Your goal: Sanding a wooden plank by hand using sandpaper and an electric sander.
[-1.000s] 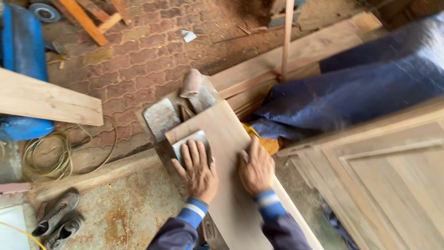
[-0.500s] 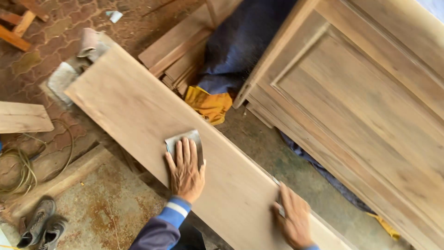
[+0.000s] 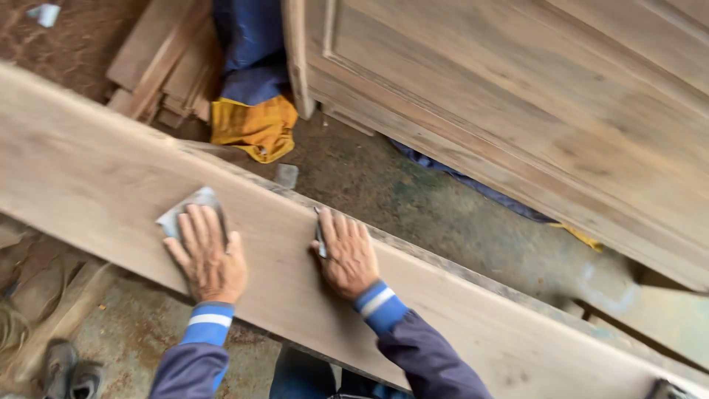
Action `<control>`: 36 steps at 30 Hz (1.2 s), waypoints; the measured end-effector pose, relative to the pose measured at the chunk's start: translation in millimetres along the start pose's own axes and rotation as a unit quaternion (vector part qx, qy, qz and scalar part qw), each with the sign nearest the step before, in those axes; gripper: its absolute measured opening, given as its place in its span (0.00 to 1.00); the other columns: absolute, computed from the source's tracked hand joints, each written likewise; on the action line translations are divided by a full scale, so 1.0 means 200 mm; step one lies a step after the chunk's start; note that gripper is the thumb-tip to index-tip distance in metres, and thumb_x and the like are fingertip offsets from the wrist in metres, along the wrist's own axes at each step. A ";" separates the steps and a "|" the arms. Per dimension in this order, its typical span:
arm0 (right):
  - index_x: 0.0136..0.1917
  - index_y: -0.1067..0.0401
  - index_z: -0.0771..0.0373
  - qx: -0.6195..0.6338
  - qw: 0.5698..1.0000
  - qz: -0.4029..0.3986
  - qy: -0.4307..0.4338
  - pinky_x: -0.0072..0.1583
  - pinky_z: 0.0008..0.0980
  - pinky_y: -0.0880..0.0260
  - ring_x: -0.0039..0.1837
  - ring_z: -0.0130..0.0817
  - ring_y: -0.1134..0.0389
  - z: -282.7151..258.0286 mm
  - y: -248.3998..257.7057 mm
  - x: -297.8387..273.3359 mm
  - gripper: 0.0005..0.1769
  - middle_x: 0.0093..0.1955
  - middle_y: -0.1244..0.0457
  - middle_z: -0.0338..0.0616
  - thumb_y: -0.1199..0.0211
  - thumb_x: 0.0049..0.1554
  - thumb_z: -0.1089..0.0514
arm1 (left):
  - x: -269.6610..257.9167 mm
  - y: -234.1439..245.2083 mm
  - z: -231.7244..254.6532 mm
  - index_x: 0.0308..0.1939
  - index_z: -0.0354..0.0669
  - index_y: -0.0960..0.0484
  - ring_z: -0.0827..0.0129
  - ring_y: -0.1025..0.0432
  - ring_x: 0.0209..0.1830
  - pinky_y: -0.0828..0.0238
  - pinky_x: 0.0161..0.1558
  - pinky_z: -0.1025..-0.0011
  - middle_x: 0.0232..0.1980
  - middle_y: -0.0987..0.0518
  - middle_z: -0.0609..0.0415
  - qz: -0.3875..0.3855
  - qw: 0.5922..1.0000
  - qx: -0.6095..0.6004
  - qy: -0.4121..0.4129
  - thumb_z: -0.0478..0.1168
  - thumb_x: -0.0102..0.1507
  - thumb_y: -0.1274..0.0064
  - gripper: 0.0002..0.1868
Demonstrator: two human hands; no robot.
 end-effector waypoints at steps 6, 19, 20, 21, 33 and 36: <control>0.71 0.37 0.64 -0.055 0.994 0.054 -0.080 0.70 0.53 0.43 0.67 0.55 0.38 0.91 0.44 -0.93 0.32 0.65 0.37 0.57 0.43 0.58 0.47 | 0.00 0.01 0.00 0.81 0.29 0.46 0.45 0.61 0.86 0.78 0.78 0.37 0.86 0.52 0.35 -0.002 0.999 -0.047 -0.001 0.50 0.72 0.66 0.38; 0.75 0.41 0.72 -0.006 0.997 0.018 -0.081 0.74 0.54 0.45 0.71 0.55 0.40 0.51 0.27 -0.55 0.34 0.69 0.40 0.60 0.51 0.67 0.44 | 0.03 0.01 0.01 0.83 0.26 0.52 0.41 0.65 0.87 0.82 0.77 0.37 0.86 0.56 0.30 -0.028 0.997 -0.078 0.000 0.54 0.72 0.73 0.42; 0.73 0.39 0.69 -0.010 0.995 0.020 -0.101 0.72 0.54 0.44 0.69 0.56 0.39 0.66 0.30 -0.68 0.32 0.68 0.39 0.60 0.48 0.65 0.43 | 0.02 0.02 0.02 0.83 0.27 0.52 0.41 0.66 0.86 0.83 0.77 0.37 0.86 0.56 0.31 -0.033 0.996 -0.080 0.005 0.54 0.71 0.73 0.42; 0.71 0.37 0.65 -0.016 0.993 0.020 -0.118 0.71 0.54 0.44 0.68 0.57 0.39 0.80 0.34 -0.81 0.31 0.67 0.38 0.59 0.46 0.63 0.43 | 0.01 0.04 0.03 0.82 0.28 0.52 0.42 0.66 0.86 0.83 0.76 0.36 0.86 0.56 0.32 -0.036 0.996 -0.084 0.014 0.54 0.70 0.73 0.42; 0.78 0.42 0.62 -0.117 0.948 0.196 -0.222 0.81 0.56 0.63 0.82 0.52 0.51 1.18 0.53 -1.36 0.29 0.78 0.46 0.58 0.52 0.67 0.50 | -0.01 0.02 0.02 0.83 0.24 0.50 0.40 0.63 0.87 0.77 0.77 0.34 0.86 0.53 0.28 -0.012 0.995 -0.101 0.003 0.56 0.74 0.73 0.42; 0.78 0.43 0.65 -0.120 0.965 0.135 -0.191 0.80 0.53 0.63 0.82 0.52 0.52 0.94 0.45 -1.09 0.31 0.78 0.47 0.59 0.51 0.66 0.49 | -0.01 0.00 0.00 0.82 0.23 0.50 0.38 0.62 0.85 0.76 0.74 0.34 0.85 0.52 0.28 -0.012 0.994 -0.105 -0.002 0.58 0.74 0.73 0.43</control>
Point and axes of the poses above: each hand's wrist, its own x-axis towards the middle knuckle, its own y-axis out of the back of the hand, z = x × y, the point moved 10 cm from there along x, towards the middle knuckle
